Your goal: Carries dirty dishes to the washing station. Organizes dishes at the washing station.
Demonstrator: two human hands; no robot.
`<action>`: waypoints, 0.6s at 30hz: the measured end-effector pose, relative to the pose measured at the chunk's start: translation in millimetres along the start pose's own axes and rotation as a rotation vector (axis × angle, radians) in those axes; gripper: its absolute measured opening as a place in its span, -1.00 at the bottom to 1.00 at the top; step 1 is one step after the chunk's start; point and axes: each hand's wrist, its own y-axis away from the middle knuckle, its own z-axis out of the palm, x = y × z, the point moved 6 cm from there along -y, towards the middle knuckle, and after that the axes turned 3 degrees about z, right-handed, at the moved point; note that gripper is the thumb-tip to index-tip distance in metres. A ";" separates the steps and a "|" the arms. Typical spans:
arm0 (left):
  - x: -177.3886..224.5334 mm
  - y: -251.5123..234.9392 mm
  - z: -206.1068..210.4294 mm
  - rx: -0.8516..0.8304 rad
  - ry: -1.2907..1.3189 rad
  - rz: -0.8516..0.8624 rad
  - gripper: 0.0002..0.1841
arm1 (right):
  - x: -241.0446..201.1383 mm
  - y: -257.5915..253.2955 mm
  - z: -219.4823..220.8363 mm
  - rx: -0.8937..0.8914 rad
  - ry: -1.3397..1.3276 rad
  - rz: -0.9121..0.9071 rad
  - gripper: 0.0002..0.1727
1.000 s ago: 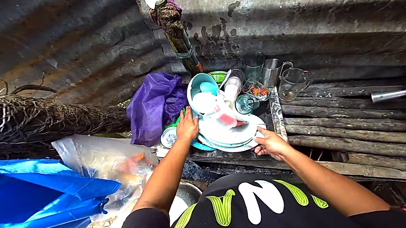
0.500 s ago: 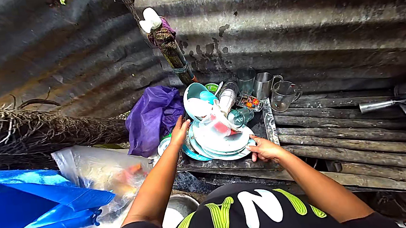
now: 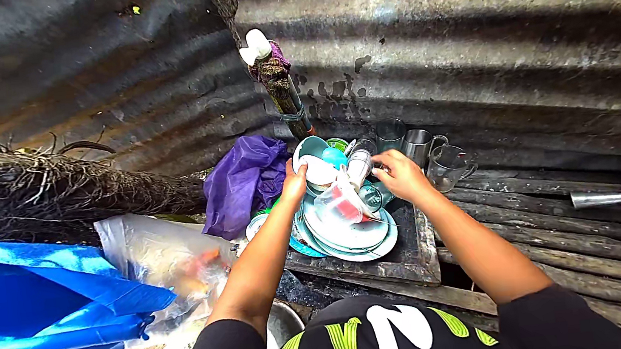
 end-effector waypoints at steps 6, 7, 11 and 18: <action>1.0 44.4 -31.0 0.115 0.063 -0.104 -0.34 | -12.2 -134.1 53.9 -0.162 0.186 0.005 -0.64; 1.5 52.9 -35.0 0.113 0.051 -0.119 -0.32 | -6.6 -149.8 65.0 -0.227 0.211 0.067 -0.63; 2.8 86.4 -43.8 0.072 -0.027 -0.155 -0.16 | 3.4 -181.3 88.6 -0.318 0.225 0.260 -0.58; 3.2 113.6 -43.0 0.013 -0.076 -0.149 -0.04 | 0.8 -181.8 110.1 -0.530 0.399 0.125 -0.46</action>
